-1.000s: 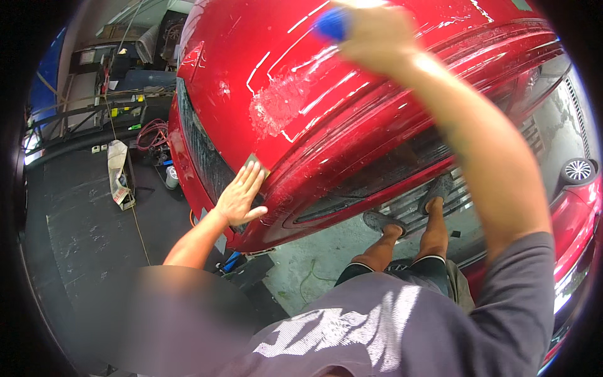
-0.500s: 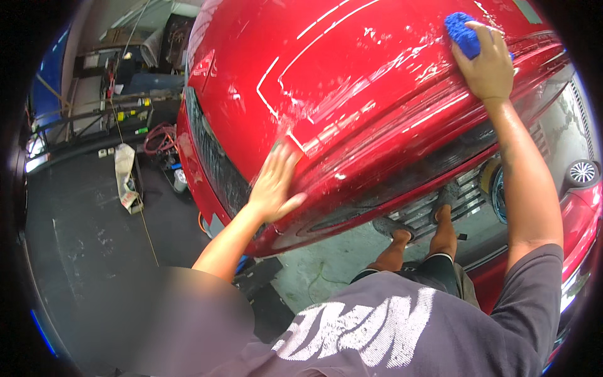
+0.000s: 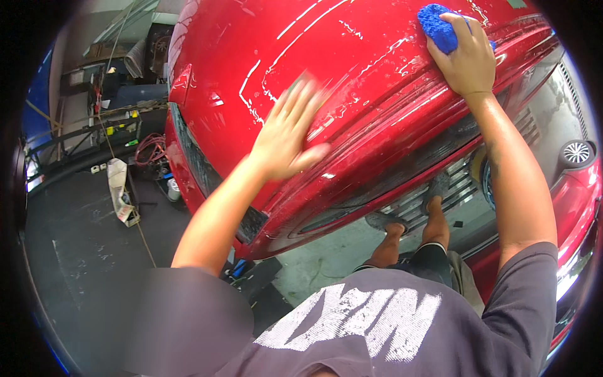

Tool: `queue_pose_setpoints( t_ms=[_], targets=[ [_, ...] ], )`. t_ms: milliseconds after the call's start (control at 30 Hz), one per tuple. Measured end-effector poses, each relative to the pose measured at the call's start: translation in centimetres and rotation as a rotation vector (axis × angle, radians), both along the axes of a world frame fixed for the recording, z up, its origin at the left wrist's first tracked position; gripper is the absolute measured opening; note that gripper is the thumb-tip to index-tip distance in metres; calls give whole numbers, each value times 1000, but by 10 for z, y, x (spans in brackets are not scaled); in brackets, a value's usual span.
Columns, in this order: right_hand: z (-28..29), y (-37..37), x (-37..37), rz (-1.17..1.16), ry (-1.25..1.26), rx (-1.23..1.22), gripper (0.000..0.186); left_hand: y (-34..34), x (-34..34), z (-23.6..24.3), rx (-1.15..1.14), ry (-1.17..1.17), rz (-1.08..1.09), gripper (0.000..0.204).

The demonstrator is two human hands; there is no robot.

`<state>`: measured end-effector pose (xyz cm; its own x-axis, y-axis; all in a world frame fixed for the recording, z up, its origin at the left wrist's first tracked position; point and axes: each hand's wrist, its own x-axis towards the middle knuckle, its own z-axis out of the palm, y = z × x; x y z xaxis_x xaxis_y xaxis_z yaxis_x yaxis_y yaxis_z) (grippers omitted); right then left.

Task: The person sands a section of a red car's trunk lid using a sanding block and water, then wipes the area with a blue cloth. They switch to a finer grit sandpaper and continue sanding the same area.

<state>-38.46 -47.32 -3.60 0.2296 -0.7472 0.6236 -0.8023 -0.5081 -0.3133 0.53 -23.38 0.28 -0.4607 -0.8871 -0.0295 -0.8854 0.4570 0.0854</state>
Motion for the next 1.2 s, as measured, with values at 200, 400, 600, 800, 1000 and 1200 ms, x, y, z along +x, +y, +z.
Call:
queue_pose_setpoints(
  t_ms=[200,400,600,800,1000,1200],
  targets=[
    [-9,-2,-5,-8,0,-33,56,131,72,45,527,-210,167,115],
    [-10,-3,-4,34,-6,-66,53,-124,-129,-35,-73,331,-59,107],
    [-5,-5,-1,20,2,-49,54,78,6,-17,196,-68,33,105],
    [-17,-4,-3,-21,34,-48,50,138,55,23,524,-256,165,104],
    [-17,-3,4,3,26,-73,52,-95,-121,-37,-134,428,95,109],
    [-19,-9,3,-4,41,-11,53,150,14,-46,117,106,175,103]
  ],
)
